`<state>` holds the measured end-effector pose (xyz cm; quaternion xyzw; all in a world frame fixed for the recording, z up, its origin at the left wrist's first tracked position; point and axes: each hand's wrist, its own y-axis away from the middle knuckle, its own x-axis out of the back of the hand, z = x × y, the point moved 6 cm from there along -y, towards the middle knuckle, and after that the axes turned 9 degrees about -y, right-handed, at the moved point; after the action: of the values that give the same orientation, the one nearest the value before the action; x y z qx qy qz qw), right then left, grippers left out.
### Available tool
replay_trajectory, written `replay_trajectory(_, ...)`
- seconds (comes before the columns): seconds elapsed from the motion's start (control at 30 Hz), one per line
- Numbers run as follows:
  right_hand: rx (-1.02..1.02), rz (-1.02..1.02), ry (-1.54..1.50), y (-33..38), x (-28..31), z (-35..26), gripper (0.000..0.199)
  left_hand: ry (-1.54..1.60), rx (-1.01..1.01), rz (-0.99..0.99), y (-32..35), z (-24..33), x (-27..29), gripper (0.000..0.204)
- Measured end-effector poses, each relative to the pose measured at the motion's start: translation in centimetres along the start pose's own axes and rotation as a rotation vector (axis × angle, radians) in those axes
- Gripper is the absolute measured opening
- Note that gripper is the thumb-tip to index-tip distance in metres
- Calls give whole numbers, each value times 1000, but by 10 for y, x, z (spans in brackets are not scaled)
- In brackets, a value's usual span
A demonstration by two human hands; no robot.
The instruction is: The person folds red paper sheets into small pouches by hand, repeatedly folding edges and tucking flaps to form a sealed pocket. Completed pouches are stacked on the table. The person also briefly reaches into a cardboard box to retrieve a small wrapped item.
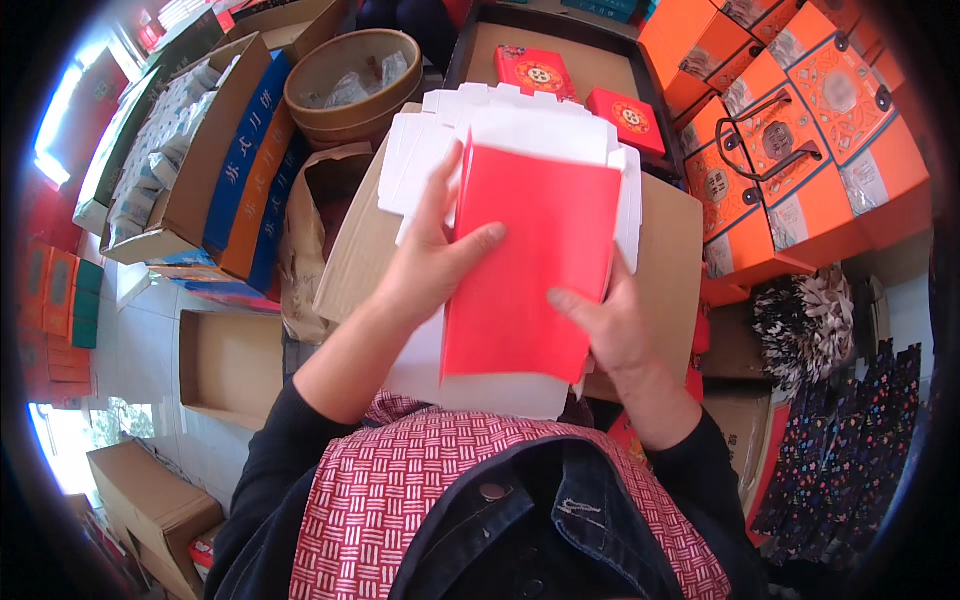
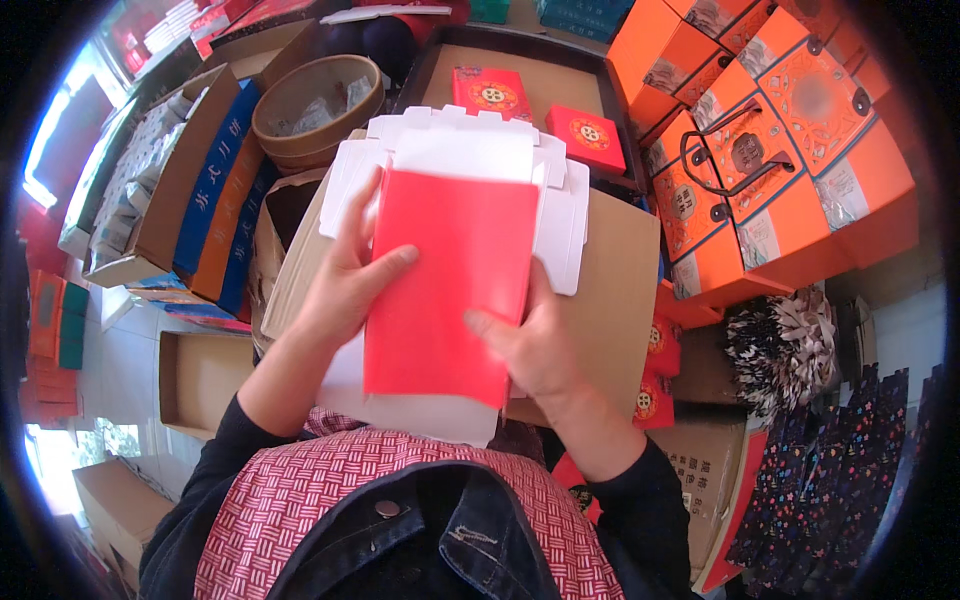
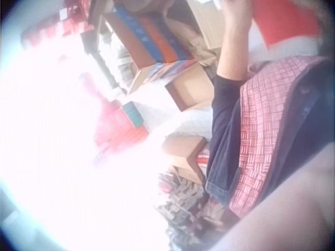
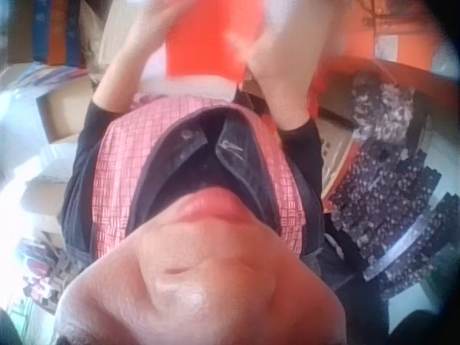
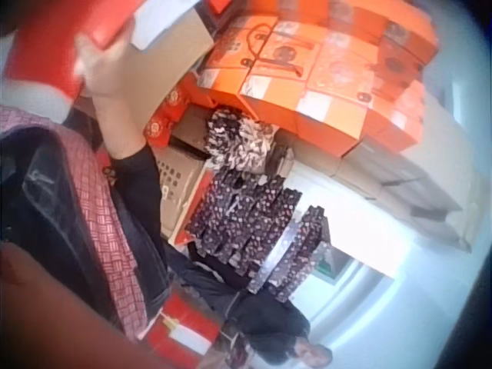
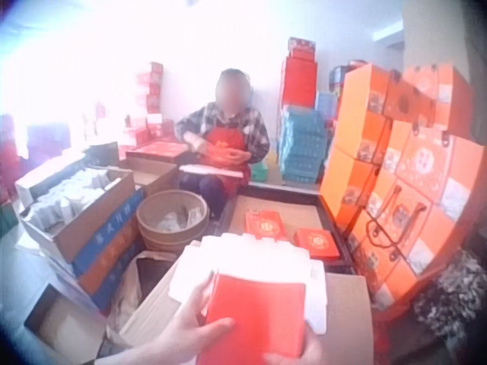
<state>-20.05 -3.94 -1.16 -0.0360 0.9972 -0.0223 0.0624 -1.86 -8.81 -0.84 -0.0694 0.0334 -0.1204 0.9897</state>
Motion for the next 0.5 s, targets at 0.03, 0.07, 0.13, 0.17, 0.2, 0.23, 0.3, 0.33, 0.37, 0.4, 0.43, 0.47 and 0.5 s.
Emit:
replay_trajectory(0.03, 32, 66, -17, 1, 4, -1, 65, 28, 18, -73, -5, -9, -8, 86)
replay_trajectory(0.07, 58, 118, -25, 0, 8, -2, 66, -95, -41, -24, -3, -10, -8, 83)
replay_trajectory(0.13, 110, 207, -68, -8, 22, -9, 64, -103, -77, -47, -2, -11, -14, 82)
replay_trajectory(0.17, 126, 149, -95, -15, 25, -13, 61, -92, -99, -49, -1, -6, -14, 82)
replay_trajectory(0.2, 141, 101, -122, -23, 27, -17, 59, -84, -102, -49, -2, -1, -14, 79)
replay_trajectory(0.23, 162, 47, -148, -29, 28, -22, 57, -67, -118, -42, -5, 7, -13, 76)
replay_trajectory(0.3, 230, 0, -56, -34, 26, -31, 52, -33, -51, -46, -17, 16, -8, 68)
replay_trajectory(0.33, 245, -36, -14, -35, 24, -35, 52, -14, 37, -56, -25, 17, -2, 63)
replay_trajectory(0.37, 275, -74, 28, -34, 20, -40, 51, 13, 103, -33, -32, 17, 3, 58)
replay_trajectory(0.4, 276, -75, -45, -36, 20, -42, 51, -44, 50, -31, -35, 22, 4, 47)
replay_trajectory(0.43, 291, -73, -118, -37, 22, -46, 50, -76, 49, -87, -39, 22, 3, 46)
replay_trajectory(0.47, 297, -91, -176, -38, 23, -50, 50, -108, 41, -104, -40, 22, 2, 46)
replay_trajectory(0.5, 242, -127, -155, -41, 24, -50, 48, -132, 1, -143, -41, 23, 0, 45)
